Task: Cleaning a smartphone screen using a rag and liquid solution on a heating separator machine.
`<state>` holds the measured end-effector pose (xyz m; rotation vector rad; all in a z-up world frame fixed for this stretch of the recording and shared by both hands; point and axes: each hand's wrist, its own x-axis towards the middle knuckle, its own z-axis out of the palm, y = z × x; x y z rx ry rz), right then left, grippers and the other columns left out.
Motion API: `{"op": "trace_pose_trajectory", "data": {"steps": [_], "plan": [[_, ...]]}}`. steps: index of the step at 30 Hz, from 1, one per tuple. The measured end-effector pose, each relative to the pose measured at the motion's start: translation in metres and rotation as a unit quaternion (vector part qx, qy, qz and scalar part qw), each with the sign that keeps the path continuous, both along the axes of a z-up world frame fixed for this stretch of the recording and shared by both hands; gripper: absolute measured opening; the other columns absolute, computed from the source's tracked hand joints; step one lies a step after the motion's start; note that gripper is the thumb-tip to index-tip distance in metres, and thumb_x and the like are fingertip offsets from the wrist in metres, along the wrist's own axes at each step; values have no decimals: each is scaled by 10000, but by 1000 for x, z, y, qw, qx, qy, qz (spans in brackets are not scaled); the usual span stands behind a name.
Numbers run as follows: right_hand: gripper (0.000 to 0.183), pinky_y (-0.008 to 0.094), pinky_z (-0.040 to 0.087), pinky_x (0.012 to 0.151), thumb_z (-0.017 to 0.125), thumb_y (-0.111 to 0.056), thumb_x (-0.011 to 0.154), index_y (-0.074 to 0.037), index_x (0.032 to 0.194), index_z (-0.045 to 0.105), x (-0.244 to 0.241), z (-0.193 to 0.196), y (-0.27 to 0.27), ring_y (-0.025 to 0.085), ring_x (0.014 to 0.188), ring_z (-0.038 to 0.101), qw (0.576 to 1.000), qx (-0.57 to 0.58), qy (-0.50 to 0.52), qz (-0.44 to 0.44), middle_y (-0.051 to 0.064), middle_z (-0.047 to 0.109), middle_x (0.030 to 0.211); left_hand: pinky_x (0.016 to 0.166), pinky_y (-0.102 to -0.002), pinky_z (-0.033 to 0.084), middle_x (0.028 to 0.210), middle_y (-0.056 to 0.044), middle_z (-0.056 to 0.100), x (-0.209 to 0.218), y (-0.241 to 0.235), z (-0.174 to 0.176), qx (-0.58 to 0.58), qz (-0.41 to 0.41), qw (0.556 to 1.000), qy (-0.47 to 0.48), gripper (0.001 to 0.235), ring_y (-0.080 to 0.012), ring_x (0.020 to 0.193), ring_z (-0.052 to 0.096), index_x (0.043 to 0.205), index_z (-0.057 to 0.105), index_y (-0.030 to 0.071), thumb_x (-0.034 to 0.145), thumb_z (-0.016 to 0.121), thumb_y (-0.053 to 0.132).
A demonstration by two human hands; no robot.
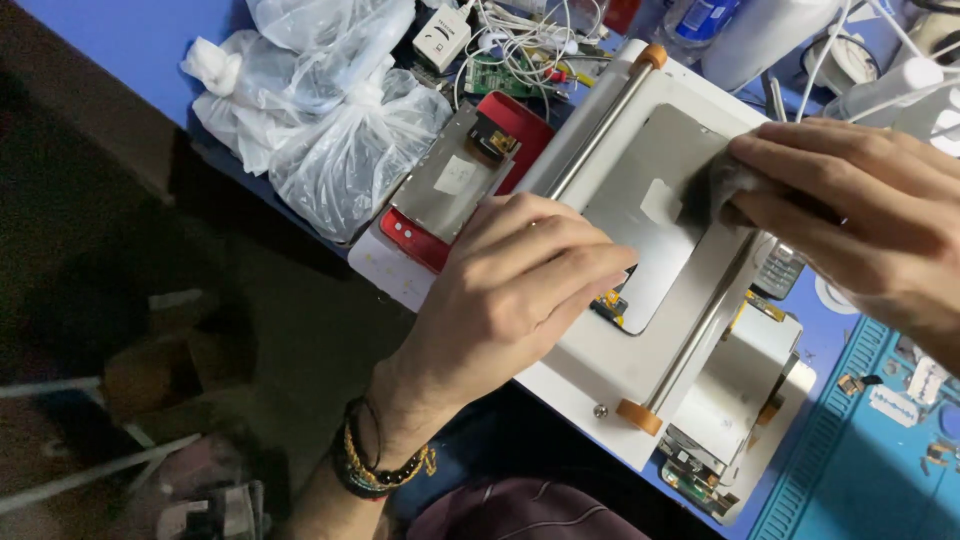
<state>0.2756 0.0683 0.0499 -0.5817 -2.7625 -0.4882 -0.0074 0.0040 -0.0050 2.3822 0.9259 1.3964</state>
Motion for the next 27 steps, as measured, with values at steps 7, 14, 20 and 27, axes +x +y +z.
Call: {"op": "trace_pose_trajectory", "data": {"steps": [7,14,20,27], "plan": [[334,499,562,1060,738,16,712,32,1045,762,-6,-6,-5,367,1222,671,998,-42,-28,-33,223,700,1265,901,-329,544,1010,-24,685,-1,-1,6,-3,4,1000,-19,220,-217,1046,655,1085,718,51,902,840,40],[464,523,545,1067,682,-119,672,39,1106,725,-17,-3,-36,395,1210,660,991,-107,-5,76,246,695,1229,865,-351,552,946,-51,664,0,-1,12,-16,19,999,-25,271,-256,1027,651,979,728,39,794,908,123],[389,515,551,1060,692,-28,697,30,1078,745,2,-9,0,385,1189,651,996,-85,-14,28,245,688,1189,897,-306,546,999,1,644,-2,-5,-5,-29,19,999,-25,262,-206,1095,638,1064,735,86,893,913,173],[465,484,567,1014,723,-63,630,52,1081,729,-14,-4,-21,392,1163,661,988,-116,23,99,240,684,1200,916,-347,555,978,-36,641,-3,-2,9,-11,24,999,-25,224,-229,1056,640,1053,724,37,866,840,-8]]}}
